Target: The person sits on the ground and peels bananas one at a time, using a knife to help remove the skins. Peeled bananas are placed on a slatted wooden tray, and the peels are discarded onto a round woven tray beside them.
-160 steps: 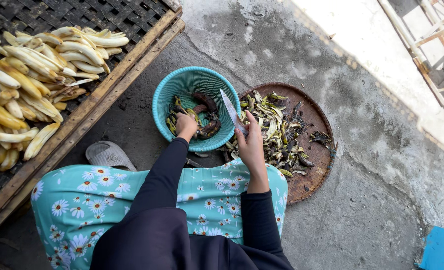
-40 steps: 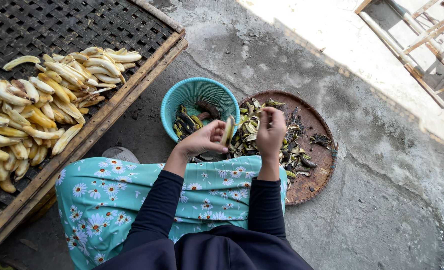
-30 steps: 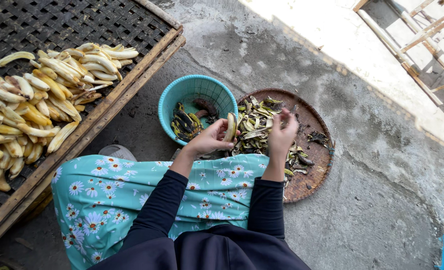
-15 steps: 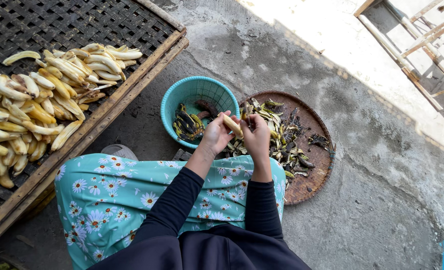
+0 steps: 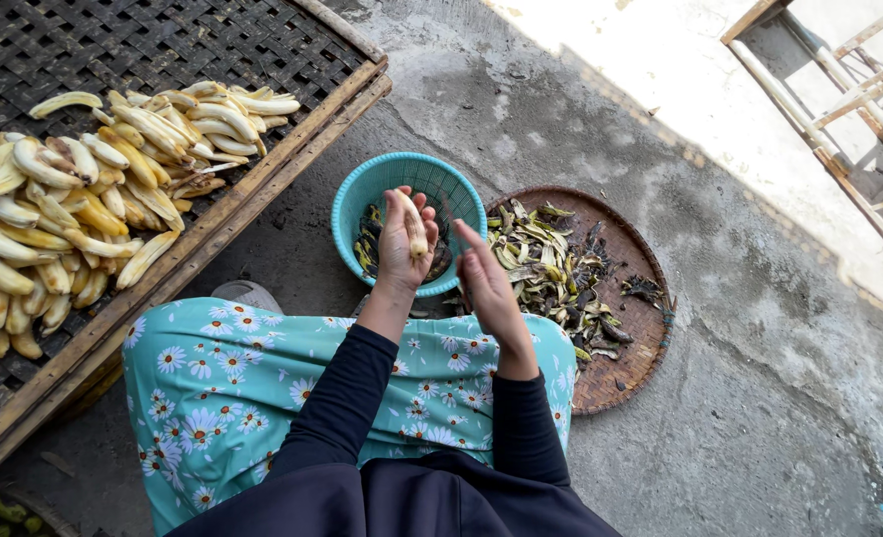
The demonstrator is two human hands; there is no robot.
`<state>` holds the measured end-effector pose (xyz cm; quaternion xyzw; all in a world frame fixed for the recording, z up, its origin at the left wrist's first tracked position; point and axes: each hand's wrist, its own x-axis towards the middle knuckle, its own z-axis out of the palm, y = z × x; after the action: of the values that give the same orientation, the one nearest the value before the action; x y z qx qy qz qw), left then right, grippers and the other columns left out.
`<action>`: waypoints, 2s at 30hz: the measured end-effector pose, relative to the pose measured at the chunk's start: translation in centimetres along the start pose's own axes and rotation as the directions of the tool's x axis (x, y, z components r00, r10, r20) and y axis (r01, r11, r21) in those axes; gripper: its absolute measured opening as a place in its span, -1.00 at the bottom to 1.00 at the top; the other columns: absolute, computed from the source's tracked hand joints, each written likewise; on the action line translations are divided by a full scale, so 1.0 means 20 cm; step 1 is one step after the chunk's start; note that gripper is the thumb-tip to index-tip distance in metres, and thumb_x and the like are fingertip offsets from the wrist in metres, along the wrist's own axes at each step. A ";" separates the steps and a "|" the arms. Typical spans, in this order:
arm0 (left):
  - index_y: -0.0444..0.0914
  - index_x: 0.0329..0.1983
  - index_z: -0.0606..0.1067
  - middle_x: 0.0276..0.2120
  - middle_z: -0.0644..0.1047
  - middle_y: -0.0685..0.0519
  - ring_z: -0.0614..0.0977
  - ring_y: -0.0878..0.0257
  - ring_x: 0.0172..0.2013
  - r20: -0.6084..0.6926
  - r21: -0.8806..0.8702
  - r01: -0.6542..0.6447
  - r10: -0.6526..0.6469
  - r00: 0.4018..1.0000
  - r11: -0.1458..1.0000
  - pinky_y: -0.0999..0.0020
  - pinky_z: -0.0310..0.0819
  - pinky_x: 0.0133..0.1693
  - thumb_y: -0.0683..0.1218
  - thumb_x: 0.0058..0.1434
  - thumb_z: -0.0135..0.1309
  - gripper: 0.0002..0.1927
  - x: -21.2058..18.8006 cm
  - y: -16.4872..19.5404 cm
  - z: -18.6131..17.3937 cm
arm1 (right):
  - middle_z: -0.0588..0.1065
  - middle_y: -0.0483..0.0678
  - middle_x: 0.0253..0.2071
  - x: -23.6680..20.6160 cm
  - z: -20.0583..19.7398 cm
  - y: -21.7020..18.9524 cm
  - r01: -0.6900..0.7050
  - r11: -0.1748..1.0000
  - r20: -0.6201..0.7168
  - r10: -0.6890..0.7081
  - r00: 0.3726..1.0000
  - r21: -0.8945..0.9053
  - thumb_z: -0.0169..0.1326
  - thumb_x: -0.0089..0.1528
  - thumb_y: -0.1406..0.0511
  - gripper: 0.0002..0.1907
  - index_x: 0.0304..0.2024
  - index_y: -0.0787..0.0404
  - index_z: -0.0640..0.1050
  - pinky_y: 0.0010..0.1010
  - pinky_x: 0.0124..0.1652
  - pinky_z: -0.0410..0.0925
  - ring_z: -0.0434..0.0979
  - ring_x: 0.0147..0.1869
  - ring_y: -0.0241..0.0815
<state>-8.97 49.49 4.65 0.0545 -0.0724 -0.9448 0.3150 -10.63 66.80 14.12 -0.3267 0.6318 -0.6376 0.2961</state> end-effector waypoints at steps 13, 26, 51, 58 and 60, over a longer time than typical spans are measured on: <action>-0.22 0.21 0.38 -0.14 0.45 0.10 0.43 0.37 -0.21 0.135 0.237 -0.377 0.354 0.926 0.895 0.45 0.39 -0.25 0.11 0.58 -0.24 -0.62 -0.10 0.28 0.34 | 0.32 -0.07 -0.20 -0.05 0.26 -0.10 0.288 0.904 0.211 -0.229 0.950 -0.316 -0.11 0.46 0.31 -0.44 0.52 0.22 0.24 -0.48 0.01 0.28 0.33 -0.12 -0.23; -0.19 -0.05 0.34 -0.21 0.39 0.08 0.39 0.32 -0.26 0.090 0.158 -0.321 0.310 0.946 0.934 0.42 0.38 -0.25 0.09 0.57 -0.26 -0.72 -0.15 0.26 0.36 | 0.35 -0.04 -0.21 -0.04 0.26 -0.06 0.339 0.868 0.166 -0.298 0.940 -0.364 -0.09 0.45 0.32 -0.47 0.48 0.21 0.28 -0.46 -0.02 0.32 0.37 -0.14 -0.19; -0.28 -0.01 0.38 -0.04 0.56 -0.12 0.53 0.11 0.21 -0.041 0.250 -0.102 0.115 0.993 0.963 0.21 0.41 0.27 -0.11 0.54 -0.38 -0.73 -0.36 0.21 0.26 | 0.36 -0.03 -0.26 0.03 0.36 0.02 0.173 0.787 -0.031 -0.236 0.971 -0.592 -0.06 0.41 0.39 -0.45 0.45 -0.05 0.37 -0.36 -0.13 0.40 0.47 -0.20 -0.13; -0.18 0.14 0.39 0.02 0.55 -0.02 0.58 0.15 0.04 -0.068 0.129 0.222 -0.215 0.974 0.967 0.15 0.58 -0.16 -0.04 0.50 -0.16 -0.76 -0.26 0.41 -0.11 | 0.46 -0.04 -0.16 0.09 0.52 0.05 0.124 0.231 0.022 -0.402 0.915 -0.965 0.10 0.29 0.31 -0.33 0.46 -0.11 0.30 -0.19 -0.27 0.40 0.50 -0.10 -0.01; -0.15 0.04 0.41 -0.08 0.56 0.02 0.64 0.18 -0.03 -0.219 0.097 0.351 -0.324 0.920 0.931 0.05 0.73 -0.10 -0.10 0.38 -0.11 -0.80 -0.19 0.46 -0.19 | 0.46 -0.03 -0.12 0.12 0.55 0.07 0.076 0.162 -0.011 -0.480 0.877 -0.984 0.08 0.30 0.34 -0.30 0.50 -0.07 0.27 -0.19 -0.22 0.41 0.49 -0.07 0.00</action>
<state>0.03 44.05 2.66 0.1818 -0.0935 -0.9675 0.1486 -3.49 58.11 12.64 -0.4408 0.8528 -0.1919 -0.2039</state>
